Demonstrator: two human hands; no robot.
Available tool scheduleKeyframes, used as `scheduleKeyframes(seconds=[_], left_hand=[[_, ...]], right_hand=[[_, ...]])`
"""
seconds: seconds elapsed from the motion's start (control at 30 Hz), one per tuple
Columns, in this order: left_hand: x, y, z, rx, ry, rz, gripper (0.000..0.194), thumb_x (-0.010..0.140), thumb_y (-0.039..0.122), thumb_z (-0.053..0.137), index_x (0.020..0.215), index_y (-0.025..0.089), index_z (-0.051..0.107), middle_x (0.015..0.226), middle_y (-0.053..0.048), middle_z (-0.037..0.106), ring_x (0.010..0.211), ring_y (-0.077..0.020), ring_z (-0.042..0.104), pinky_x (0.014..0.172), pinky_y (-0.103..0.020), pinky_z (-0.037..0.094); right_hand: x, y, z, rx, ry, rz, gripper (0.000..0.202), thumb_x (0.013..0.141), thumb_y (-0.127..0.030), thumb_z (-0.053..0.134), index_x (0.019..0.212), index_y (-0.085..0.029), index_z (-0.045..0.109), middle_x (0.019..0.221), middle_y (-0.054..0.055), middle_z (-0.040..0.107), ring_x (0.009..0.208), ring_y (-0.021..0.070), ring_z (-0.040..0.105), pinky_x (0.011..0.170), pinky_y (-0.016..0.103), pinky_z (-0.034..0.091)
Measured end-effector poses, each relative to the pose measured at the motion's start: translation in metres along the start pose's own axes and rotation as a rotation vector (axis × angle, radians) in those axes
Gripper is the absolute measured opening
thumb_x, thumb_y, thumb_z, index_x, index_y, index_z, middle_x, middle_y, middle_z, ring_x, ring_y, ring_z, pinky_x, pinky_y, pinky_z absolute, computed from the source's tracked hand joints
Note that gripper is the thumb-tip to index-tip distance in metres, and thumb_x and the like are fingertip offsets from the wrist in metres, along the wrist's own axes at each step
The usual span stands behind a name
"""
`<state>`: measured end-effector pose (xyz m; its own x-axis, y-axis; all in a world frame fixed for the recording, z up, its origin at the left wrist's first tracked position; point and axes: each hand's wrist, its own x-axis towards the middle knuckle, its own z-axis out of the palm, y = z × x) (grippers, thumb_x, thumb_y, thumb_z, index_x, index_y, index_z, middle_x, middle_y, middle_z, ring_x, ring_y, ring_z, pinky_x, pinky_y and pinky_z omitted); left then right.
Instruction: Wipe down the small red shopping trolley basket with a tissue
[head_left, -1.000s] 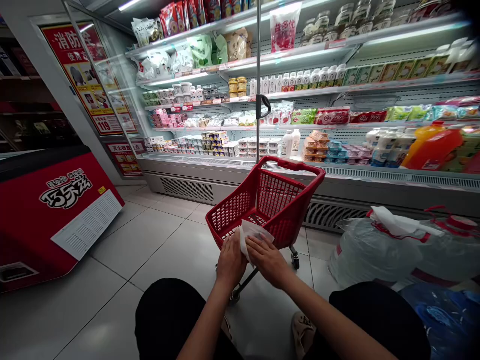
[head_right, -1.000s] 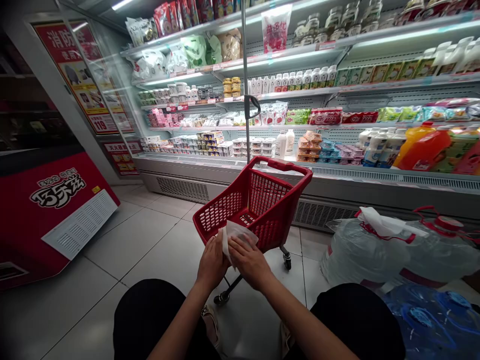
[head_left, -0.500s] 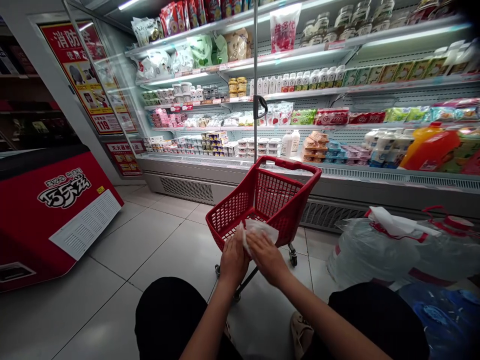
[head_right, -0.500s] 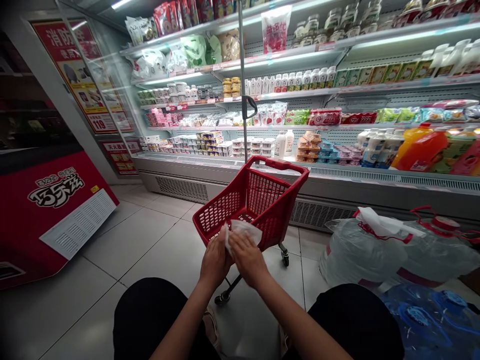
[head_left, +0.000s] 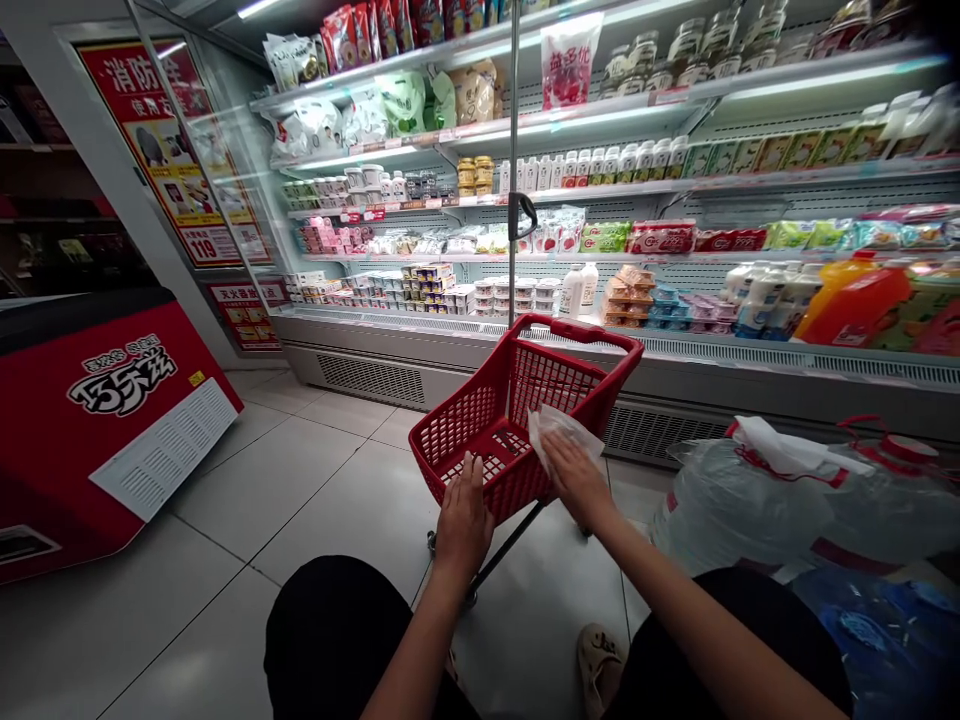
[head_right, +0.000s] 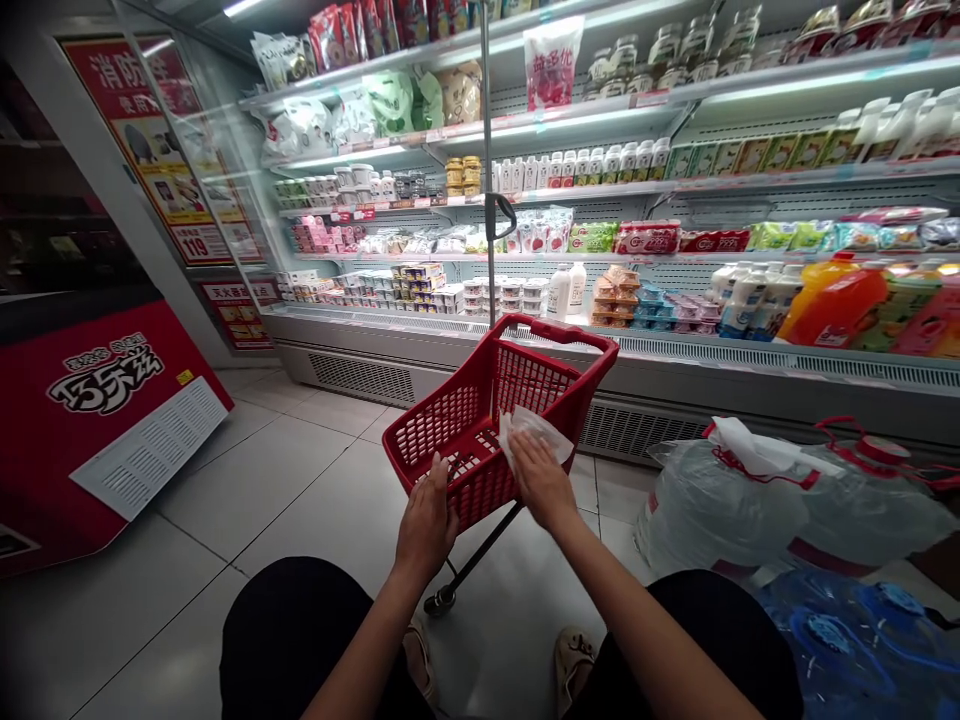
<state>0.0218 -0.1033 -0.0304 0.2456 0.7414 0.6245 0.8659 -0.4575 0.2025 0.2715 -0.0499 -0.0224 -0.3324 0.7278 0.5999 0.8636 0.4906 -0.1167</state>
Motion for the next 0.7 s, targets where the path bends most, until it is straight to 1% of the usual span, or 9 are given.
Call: scheduleKeyframes(seconds=[0.07, 0.13, 0.23, 0.3, 0.37, 0.43, 0.53, 0.6, 0.7], left_hand=[[0.000, 0.000, 0.003, 0.010, 0.004, -0.002, 0.096, 0.084, 0.000, 0.051, 0.167, 0.018, 0.005, 0.171, -0.020, 0.025, 0.148, -0.0322, 0.045, 0.119, -0.054, 0.042], [0.000, -0.001, 0.004, 0.011, -0.008, 0.001, 0.095, 0.085, 0.001, 0.052, 0.167, 0.017, 0.004, 0.170, -0.022, 0.027, 0.148, -0.0332, 0.045, 0.119, -0.055, 0.042], [0.000, -0.005, 0.000, -0.023, -0.031, 0.013, 0.095, 0.089, 0.005, 0.054, 0.167, 0.018, 0.002, 0.168, -0.022, 0.032, 0.148, -0.0330, 0.046, 0.118, -0.056, 0.043], [0.000, -0.009, -0.006, -0.077, -0.040, 0.033, 0.093, 0.091, 0.006, 0.053, 0.167, 0.019, 0.001, 0.167, -0.019, 0.035, 0.149, -0.0301, 0.044, 0.119, -0.053, 0.044], [0.000, -0.016, -0.014, -0.129, -0.069, 0.062, 0.088, 0.093, 0.006, 0.050, 0.167, 0.021, 0.005, 0.167, -0.016, 0.037, 0.151, -0.0262, 0.043, 0.118, -0.048, 0.045], [0.000, -0.026, -0.021, -0.134, -0.118, 0.099, 0.078, 0.095, 0.009, 0.051, 0.165, 0.025, 0.020, 0.168, -0.012, 0.036, 0.151, -0.0250, 0.042, 0.118, -0.047, 0.046], [-0.001, -0.045, -0.027, -0.041, -0.158, 0.149, 0.050, 0.098, 0.017, 0.057, 0.147, 0.028, 0.052, 0.166, -0.008, 0.040, 0.152, -0.0297, 0.039, 0.120, -0.055, 0.042], [-0.001, -0.056, -0.026, 0.021, -0.150, 0.162, 0.038, 0.098, 0.019, 0.061, 0.135, 0.027, 0.061, 0.156, -0.008, 0.053, 0.149, -0.0312, 0.043, 0.121, -0.059, 0.040], [0.001, -0.062, -0.020, 0.063, -0.133, 0.169, 0.040, 0.096, 0.016, 0.064, 0.135, 0.027, 0.062, 0.135, -0.007, 0.067, 0.134, -0.0278, 0.057, 0.119, -0.056, 0.043]], right_hand=[[-0.005, -0.036, 0.008, 0.022, -0.031, -0.058, 0.057, 0.107, -0.021, 0.033, 0.164, -0.022, 0.033, 0.161, 0.007, 0.048, 0.152, 0.0216, 0.038, 0.128, 0.048, 0.030], [-0.011, -0.071, 0.012, 0.056, -0.077, -0.176, 0.057, 0.106, -0.021, 0.036, 0.163, -0.022, 0.033, 0.165, 0.005, 0.042, 0.155, 0.0203, 0.033, 0.128, 0.046, 0.031], [-0.015, -0.090, 0.010, 0.080, -0.105, -0.311, 0.058, 0.106, -0.018, 0.035, 0.164, -0.022, 0.030, 0.165, 0.005, 0.040, 0.156, 0.0196, 0.031, 0.128, 0.049, 0.032], [-0.014, -0.074, 0.006, 0.074, -0.102, -0.323, 0.059, 0.106, -0.018, 0.035, 0.165, -0.026, 0.029, 0.164, 0.003, 0.043, 0.154, 0.0194, 0.034, 0.128, 0.049, 0.032], [-0.013, -0.041, 0.002, 0.054, -0.078, -0.264, 0.060, 0.106, -0.019, 0.034, 0.165, -0.027, 0.027, 0.163, 0.002, 0.044, 0.153, 0.0201, 0.036, 0.127, 0.049, 0.033], [-0.011, -0.004, -0.002, 0.015, -0.022, -0.141, 0.059, 0.107, -0.020, 0.032, 0.165, -0.026, 0.027, 0.164, 0.003, 0.042, 0.154, 0.0219, 0.035, 0.125, 0.050, 0.035], [-0.004, 0.034, -0.004, -0.035, 0.002, -0.032, 0.055, 0.109, -0.028, 0.031, 0.165, -0.027, 0.030, 0.165, 0.003, 0.041, 0.155, 0.0220, 0.034, 0.126, 0.050, 0.034], [0.004, 0.042, -0.002, -0.054, 0.007, 0.015, 0.054, 0.110, -0.031, 0.029, 0.163, -0.025, 0.035, 0.165, 0.003, 0.041, 0.155, 0.0223, 0.034, 0.127, 0.049, 0.032], [0.017, 0.035, 0.008, -0.043, 0.022, 0.085, 0.054, 0.109, -0.028, 0.026, 0.160, -0.018, 0.040, 0.165, 0.007, 0.042, 0.155, 0.0231, 0.033, 0.127, 0.049, 0.032]])
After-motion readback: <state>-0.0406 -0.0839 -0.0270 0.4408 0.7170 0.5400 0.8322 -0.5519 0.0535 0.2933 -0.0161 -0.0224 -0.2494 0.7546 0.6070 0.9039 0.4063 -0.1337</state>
